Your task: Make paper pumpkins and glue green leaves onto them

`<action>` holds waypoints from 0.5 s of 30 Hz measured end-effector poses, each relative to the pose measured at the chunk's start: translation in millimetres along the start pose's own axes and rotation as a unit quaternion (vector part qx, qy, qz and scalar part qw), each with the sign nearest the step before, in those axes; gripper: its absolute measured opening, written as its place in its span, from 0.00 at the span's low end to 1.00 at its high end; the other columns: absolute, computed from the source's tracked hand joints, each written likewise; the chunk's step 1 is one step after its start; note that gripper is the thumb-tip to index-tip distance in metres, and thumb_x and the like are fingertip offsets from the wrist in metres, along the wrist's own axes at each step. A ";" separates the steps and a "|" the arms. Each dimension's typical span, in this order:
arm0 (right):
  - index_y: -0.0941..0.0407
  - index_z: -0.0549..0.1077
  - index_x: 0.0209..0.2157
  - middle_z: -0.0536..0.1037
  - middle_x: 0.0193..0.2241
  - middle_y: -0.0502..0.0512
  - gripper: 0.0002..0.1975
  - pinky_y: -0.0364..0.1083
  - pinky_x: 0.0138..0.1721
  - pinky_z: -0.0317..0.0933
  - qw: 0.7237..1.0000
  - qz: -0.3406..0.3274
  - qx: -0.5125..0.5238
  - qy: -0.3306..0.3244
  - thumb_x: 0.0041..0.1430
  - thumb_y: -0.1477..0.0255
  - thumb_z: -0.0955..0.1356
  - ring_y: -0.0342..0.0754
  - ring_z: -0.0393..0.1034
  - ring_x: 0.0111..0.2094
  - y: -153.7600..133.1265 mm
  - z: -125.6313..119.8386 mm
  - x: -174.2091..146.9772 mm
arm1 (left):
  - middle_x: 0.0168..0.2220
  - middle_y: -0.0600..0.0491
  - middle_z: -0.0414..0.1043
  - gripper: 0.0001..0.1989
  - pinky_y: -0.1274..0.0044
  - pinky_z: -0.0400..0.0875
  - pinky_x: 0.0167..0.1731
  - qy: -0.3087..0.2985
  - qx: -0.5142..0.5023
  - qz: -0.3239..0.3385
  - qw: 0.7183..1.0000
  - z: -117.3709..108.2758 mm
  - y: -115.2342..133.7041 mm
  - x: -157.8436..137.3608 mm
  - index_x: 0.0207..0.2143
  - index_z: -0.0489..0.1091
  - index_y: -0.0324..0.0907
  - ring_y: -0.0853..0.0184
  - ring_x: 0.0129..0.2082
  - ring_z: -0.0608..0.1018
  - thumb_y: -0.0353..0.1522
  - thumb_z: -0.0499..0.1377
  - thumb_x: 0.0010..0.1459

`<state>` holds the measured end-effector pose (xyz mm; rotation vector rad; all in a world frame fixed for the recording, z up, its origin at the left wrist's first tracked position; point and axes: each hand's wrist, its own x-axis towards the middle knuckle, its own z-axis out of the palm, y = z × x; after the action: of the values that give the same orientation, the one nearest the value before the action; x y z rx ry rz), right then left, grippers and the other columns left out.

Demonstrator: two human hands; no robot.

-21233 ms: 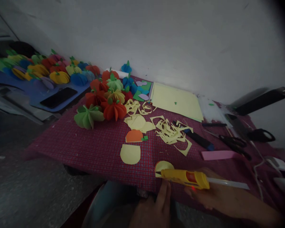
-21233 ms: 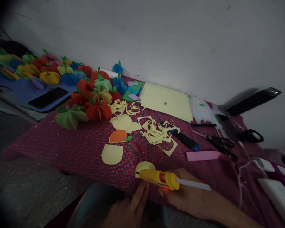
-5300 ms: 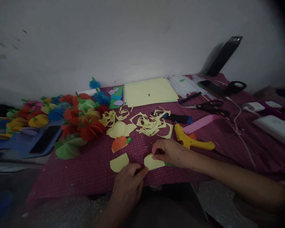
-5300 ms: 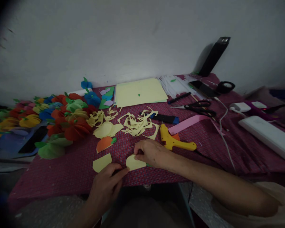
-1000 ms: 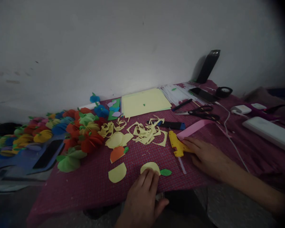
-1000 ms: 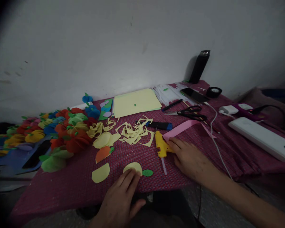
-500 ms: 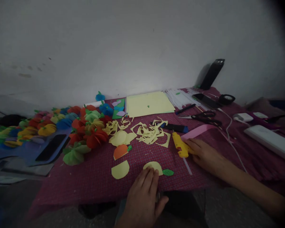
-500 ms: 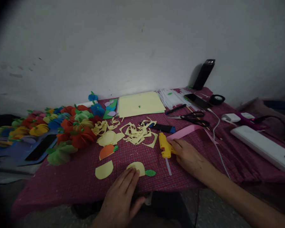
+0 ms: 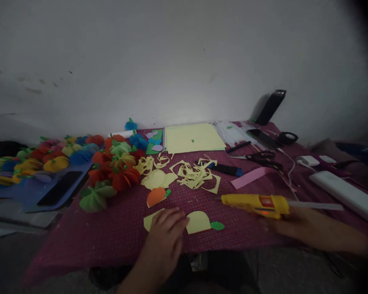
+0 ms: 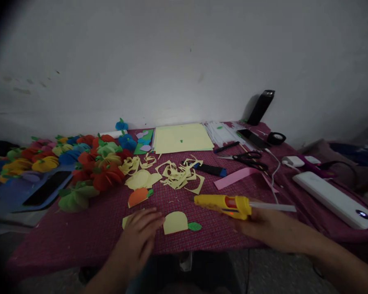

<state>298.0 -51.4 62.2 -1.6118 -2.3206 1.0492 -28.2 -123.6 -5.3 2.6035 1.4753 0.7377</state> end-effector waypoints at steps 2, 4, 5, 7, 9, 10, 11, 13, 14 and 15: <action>0.56 0.73 0.44 0.77 0.39 0.55 0.23 0.46 0.39 0.68 0.993 0.027 0.054 -0.106 0.54 0.55 0.63 0.54 0.72 0.39 -5.7 2.6 1.0 | 0.47 0.48 0.72 0.19 0.64 0.66 0.47 -0.013 -0.030 0.004 0.999 -11.8 -12.8 8.3 0.43 0.71 0.43 0.62 0.51 0.69 0.21 0.48 0.53; 0.56 0.71 0.46 0.77 0.40 0.54 0.24 0.45 0.38 0.68 0.983 0.042 0.088 -0.154 0.54 0.55 0.63 0.54 0.71 0.39 -10.8 7.0 2.8 | 0.44 0.50 0.74 0.17 0.64 0.67 0.47 -0.027 -0.030 0.019 0.999 -15.1 -13.7 12.5 0.41 0.72 0.44 0.61 0.49 0.70 0.23 0.49 0.54; 0.56 0.72 0.45 0.77 0.39 0.54 0.24 0.45 0.38 0.67 0.981 0.046 0.096 -0.161 0.54 0.55 0.63 0.53 0.71 0.38 -12.3 9.6 3.5 | 0.42 0.51 0.75 0.15 0.64 0.67 0.46 -0.037 -0.025 0.032 0.998 -12.8 -9.1 12.3 0.41 0.72 0.44 0.61 0.47 0.72 0.25 0.50 0.55; 0.55 0.72 0.46 0.76 0.36 0.53 0.23 0.45 0.36 0.67 0.980 0.047 0.104 -0.162 0.54 0.55 0.63 0.51 0.70 0.35 -12.1 15.3 4.8 | 0.43 0.52 0.75 0.13 0.66 0.67 0.47 -0.005 0.006 0.029 1.000 -1.6 7.2 7.7 0.43 0.70 0.42 0.62 0.47 0.73 0.29 0.51 0.58; 0.54 0.72 0.45 0.76 0.32 0.52 0.22 0.45 0.32 0.66 0.981 0.047 0.114 -0.151 0.54 0.55 0.63 0.50 0.69 0.32 -8.7 20.4 5.7 | 0.46 0.52 0.74 0.14 0.70 0.68 0.47 0.020 0.045 0.031 0.998 14.4 26.0 0.3 0.46 0.69 0.40 0.63 0.47 0.73 0.31 0.51 0.59; 0.54 0.73 0.43 0.75 0.31 0.52 0.21 0.44 0.31 0.66 0.981 0.048 0.119 -0.147 0.54 0.55 0.63 0.49 0.69 0.31 -6.9 22.2 6.1 | 0.48 0.50 0.73 0.16 0.72 0.69 0.46 0.021 0.062 0.041 0.997 22.4 33.8 -3.1 0.48 0.68 0.38 0.62 0.48 0.73 0.35 0.51 0.59; 0.53 0.73 0.42 0.75 0.30 0.52 0.20 0.44 0.31 0.66 0.981 0.050 0.120 -0.146 0.54 0.55 0.63 0.49 0.69 0.31 -5.9 23.3 6.5 | 0.50 0.46 0.71 0.21 0.72 0.70 0.45 0.030 0.078 0.039 0.996 29.7 39.8 -6.0 0.49 0.67 0.35 0.61 0.48 0.73 0.39 0.51 0.59; 0.53 0.74 0.40 0.75 0.29 0.51 0.20 0.43 0.32 0.66 0.981 0.056 0.113 -0.144 0.54 0.54 0.63 0.49 0.69 0.30 -6.7 23.5 7.0 | 0.51 0.42 0.69 0.28 0.73 0.71 0.44 0.031 0.093 0.028 0.995 40.6 45.7 -9.0 0.50 0.67 0.31 0.58 0.49 0.73 0.45 0.50 0.58; 0.53 0.74 0.41 0.75 0.29 0.51 0.20 0.44 0.32 0.66 0.982 0.060 0.108 -0.143 0.54 0.54 0.63 0.49 0.69 0.31 -8.5 22.7 7.2 | 0.52 0.41 0.69 0.30 0.72 0.72 0.43 0.026 0.097 0.019 0.995 43.9 46.3 -9.3 0.49 0.67 0.30 0.57 0.49 0.73 0.47 0.50 0.58; 0.52 0.73 0.42 0.75 0.28 0.51 0.21 0.44 0.33 0.66 0.983 0.063 0.103 -0.139 0.53 0.53 0.63 0.50 0.70 0.31 -10.8 21.7 7.3 | 0.51 0.40 0.68 0.31 0.72 0.72 0.43 0.016 0.097 0.014 0.995 45.8 45.9 -8.9 0.49 0.68 0.30 0.56 0.49 0.73 0.48 0.49 0.57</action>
<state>276.3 -57.2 50.5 -1.6408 -2.1975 1.5768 24.2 -147.6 -36.3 2.7705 1.5984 0.6740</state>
